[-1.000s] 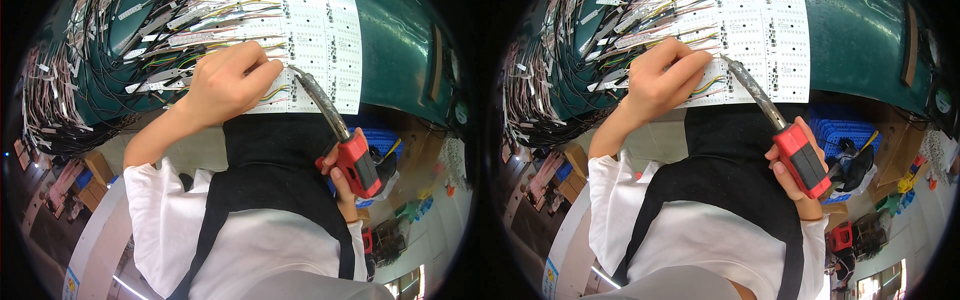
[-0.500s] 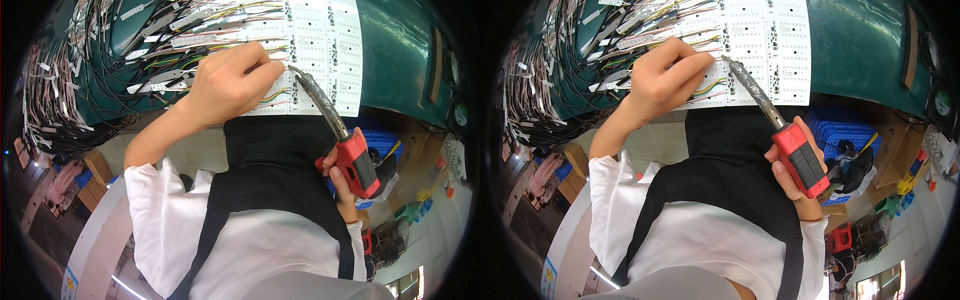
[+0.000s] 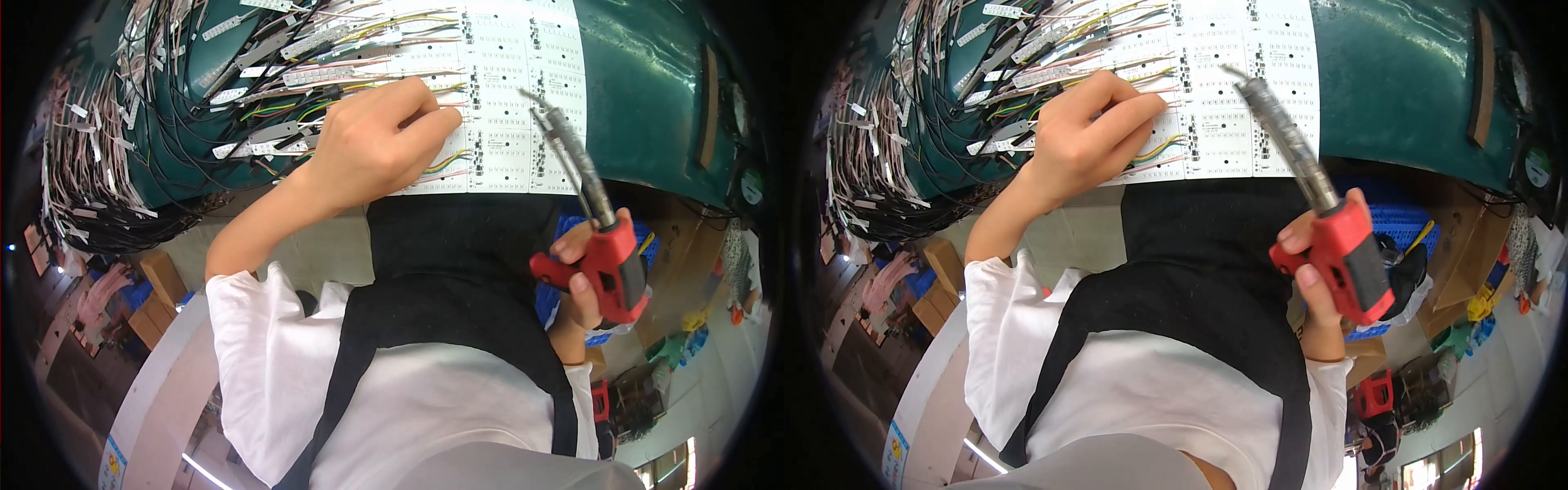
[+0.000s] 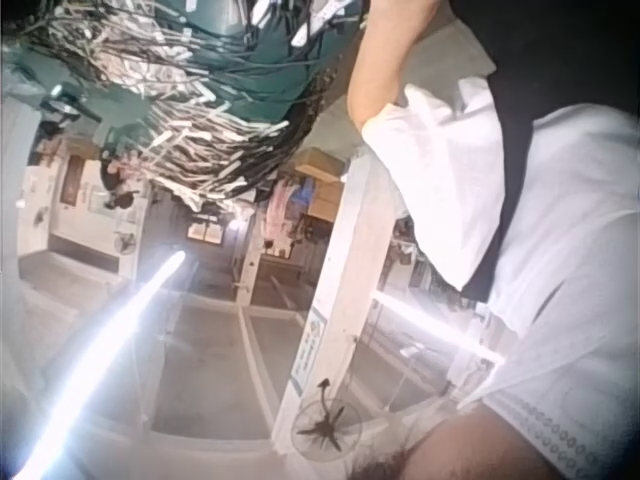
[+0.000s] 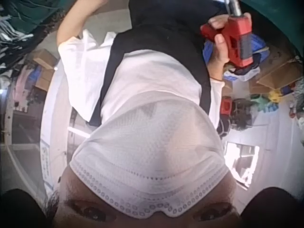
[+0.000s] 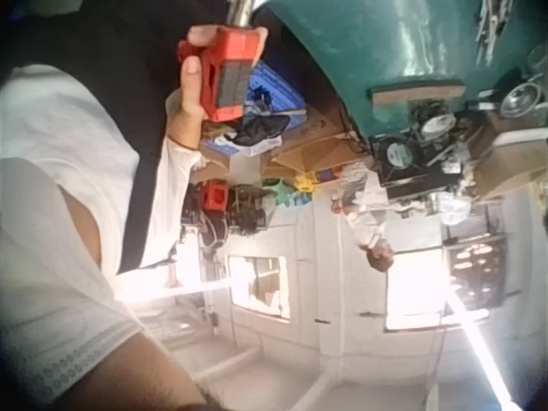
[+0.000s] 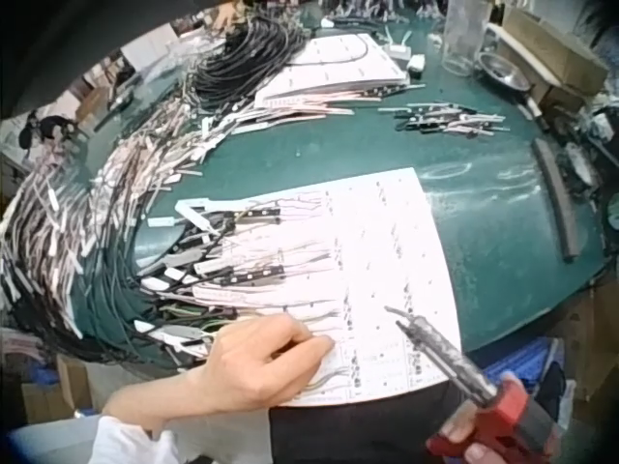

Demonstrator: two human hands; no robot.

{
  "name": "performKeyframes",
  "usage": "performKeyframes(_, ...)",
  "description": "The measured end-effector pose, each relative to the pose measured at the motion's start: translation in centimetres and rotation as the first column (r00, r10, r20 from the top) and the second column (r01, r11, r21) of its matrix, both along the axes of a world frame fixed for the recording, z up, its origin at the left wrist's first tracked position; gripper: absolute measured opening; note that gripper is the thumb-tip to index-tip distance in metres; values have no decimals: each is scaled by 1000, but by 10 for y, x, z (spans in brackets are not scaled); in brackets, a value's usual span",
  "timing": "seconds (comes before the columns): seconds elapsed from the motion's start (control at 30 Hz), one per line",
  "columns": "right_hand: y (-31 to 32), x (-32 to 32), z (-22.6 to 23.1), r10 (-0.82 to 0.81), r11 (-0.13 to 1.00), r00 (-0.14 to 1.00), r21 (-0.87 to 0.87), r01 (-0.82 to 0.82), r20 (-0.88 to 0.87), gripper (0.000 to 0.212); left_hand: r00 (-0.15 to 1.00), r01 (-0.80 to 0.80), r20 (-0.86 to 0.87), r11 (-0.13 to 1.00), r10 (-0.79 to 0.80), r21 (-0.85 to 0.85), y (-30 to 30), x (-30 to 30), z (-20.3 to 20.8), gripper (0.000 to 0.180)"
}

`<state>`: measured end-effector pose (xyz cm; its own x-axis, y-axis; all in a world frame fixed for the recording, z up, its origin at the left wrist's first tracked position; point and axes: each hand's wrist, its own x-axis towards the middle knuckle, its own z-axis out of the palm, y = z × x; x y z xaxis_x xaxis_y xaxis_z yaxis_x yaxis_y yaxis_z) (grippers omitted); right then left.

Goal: The person solders wires onto LED strip boards with a soldering iron and solder.

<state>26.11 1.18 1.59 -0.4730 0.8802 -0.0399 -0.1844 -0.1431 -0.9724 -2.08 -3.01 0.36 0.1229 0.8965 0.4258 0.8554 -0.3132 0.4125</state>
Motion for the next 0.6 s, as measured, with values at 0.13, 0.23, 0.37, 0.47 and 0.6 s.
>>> performKeyframes(0.13,27,-5,-16,-89,995,961,20,98,-262,82,1000,-7,6,1000,7,-9,1,2,3,22)
performKeyframes(0.23,32,-10,-28,-46,998,909,-63,21,-414,78,1000,2,18,1000,-2,-9,1,0,0,21)
performKeyframes(0.37,29,-22,-36,-70,995,884,-98,27,-462,71,999,33,28,999,-32,-30,4,-6,3,20)
performKeyframes(0.47,28,-26,-37,-80,996,872,-78,48,-484,76,997,68,27,998,-67,-16,7,-10,5,19)
performKeyframes(0.6,33,-33,-30,-86,990,869,-140,20,-488,82,994,113,26,983,-110,-142,13,-21,17,16)
